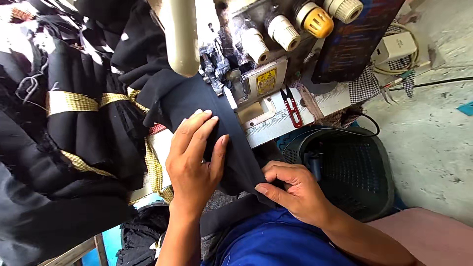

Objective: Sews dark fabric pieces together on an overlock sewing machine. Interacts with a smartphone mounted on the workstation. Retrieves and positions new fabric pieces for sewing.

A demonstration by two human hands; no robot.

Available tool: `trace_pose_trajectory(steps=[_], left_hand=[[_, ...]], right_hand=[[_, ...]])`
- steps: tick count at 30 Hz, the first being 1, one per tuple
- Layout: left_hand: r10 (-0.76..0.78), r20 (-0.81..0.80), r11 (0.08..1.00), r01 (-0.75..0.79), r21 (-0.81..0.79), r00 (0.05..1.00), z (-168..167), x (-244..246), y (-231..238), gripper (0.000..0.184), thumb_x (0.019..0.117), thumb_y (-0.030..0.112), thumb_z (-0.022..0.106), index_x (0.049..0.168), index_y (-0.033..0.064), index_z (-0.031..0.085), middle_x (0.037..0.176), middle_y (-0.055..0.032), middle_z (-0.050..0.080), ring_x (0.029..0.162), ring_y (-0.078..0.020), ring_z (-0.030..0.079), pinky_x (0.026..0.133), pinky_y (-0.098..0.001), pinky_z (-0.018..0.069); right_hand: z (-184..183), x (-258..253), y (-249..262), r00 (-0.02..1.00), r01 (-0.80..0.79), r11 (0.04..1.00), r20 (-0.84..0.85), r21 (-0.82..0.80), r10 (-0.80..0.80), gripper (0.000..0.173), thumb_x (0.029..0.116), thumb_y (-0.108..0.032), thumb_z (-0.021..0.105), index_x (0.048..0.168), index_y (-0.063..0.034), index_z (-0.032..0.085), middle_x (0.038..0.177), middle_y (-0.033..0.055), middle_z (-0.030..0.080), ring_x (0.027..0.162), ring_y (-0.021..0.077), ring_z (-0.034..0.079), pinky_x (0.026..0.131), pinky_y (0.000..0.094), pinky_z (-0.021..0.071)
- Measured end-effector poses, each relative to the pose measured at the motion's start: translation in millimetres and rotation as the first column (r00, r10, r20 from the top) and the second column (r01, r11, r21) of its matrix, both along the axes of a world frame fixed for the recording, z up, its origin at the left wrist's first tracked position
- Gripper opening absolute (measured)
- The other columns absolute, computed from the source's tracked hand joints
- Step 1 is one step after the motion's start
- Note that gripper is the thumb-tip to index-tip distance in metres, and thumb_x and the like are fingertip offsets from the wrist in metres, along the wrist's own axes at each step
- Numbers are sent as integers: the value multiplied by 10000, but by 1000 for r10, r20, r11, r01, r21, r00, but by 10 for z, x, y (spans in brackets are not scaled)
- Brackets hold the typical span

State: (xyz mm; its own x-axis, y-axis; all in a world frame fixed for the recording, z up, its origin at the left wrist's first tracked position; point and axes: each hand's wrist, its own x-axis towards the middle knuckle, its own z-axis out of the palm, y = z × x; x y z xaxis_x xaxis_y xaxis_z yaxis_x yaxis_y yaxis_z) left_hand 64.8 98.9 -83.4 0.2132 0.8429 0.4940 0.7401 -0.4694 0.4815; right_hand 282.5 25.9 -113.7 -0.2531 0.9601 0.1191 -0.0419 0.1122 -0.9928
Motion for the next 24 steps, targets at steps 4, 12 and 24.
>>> trace_pose_trajectory(steps=[4,12,24], left_hand=[[-41,3,999,42,-24,999,38,-56,3,286,975,200,679,1203,36,730,1353,-130,661,1327,-245,586,1150,-439,453],[-112,-34,992,109,-69,993,118,-181,298,259,979,190,662,1174,44,752,1317,-112,693,1355,-263,573,1183,-447,427],[-90,-110,990,78,-114,990,223,-294,731,311,1003,279,625,1184,57,746,1339,-99,679,1348,-206,575,1148,-392,458]], right_hand=[[-160,4,42,1000,5,999,-13,-51,-5,189,982,-153,690,865,-4,697,904,48,692,860,51,653,744,189,553],[-109,-99,307,1000,16,1000,-5,1,-16,186,983,-145,683,871,3,697,909,56,689,867,55,654,755,190,555],[-48,-232,715,992,91,995,82,41,-94,181,994,-173,666,890,-33,714,862,14,683,794,28,641,698,175,542]])
